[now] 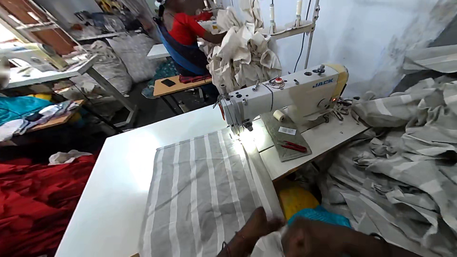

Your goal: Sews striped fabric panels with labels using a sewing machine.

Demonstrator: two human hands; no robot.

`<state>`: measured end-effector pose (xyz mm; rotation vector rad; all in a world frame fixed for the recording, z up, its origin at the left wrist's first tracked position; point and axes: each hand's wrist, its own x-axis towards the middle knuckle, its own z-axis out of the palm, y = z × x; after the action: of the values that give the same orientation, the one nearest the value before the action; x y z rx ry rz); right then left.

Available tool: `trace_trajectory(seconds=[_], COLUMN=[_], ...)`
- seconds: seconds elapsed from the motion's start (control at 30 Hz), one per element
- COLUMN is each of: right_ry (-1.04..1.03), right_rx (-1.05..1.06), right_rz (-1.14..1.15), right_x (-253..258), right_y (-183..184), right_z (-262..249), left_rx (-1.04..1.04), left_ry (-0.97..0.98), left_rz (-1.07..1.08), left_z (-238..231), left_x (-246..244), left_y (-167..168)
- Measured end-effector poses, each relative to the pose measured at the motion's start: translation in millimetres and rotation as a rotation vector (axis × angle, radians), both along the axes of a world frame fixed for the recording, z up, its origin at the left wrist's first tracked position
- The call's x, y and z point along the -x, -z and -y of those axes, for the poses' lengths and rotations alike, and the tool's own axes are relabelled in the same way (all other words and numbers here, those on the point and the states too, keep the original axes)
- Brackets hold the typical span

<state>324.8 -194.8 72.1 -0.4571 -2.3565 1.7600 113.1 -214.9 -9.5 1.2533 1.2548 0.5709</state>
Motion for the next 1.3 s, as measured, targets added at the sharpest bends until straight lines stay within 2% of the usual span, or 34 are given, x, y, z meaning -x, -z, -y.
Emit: trace_trajectory(seconds=[0.03, 0.1, 0.17, 0.3, 0.43, 0.57, 0.77, 1.0, 1.13, 1.2, 1.3], right_ry=[0.201, 0.553, 0.679, 0.651, 0.5, 0.466, 0.472, 0.439, 0.474, 0.462, 0.42], right_rx=[0.046, -0.058, -0.209, -0.341, -0.423, -0.411, -0.361, -0.372, -0.395, -0.377, -0.335], right_rz=[0.04, 0.168, 0.334, 0.554, 0.672, 0.675, 0.688, 0.669, 0.64, 0.647, 0.682], right_x=[7, 34, 64, 102, 95, 87, 87, 76, 72, 73, 78], right_y=[8, 24, 39, 36, 32, 38, 41, 35, 36, 34, 28], right_z=[-15, -46, -71, -95, -66, -51, -56, -57, -56, -59, -67], left_rx=[-0.043, -0.031, -0.01, -0.015, -0.016, -0.089, -0.012, -0.197, -0.219, -0.221, -0.349], left_ry=[0.057, 0.065, 0.071, 0.154, 0.253, 0.383, 0.481, 0.509, 0.542, 0.522, 0.38], left_rz=[0.009, 0.012, 0.023, -0.16, -0.324, -0.249, -0.118, 0.13, 0.259, 0.237, 0.075], left_z=[7, 16, 15, 6, 1, -11, -25, -23, -24, -25, -24], left_x=[5, 4, -6, -18, -15, 0, 11, 17, 25, 26, 23], left_y=[19, 18, 5, -9, -8, -3, 8, 26, 30, 27, 28])
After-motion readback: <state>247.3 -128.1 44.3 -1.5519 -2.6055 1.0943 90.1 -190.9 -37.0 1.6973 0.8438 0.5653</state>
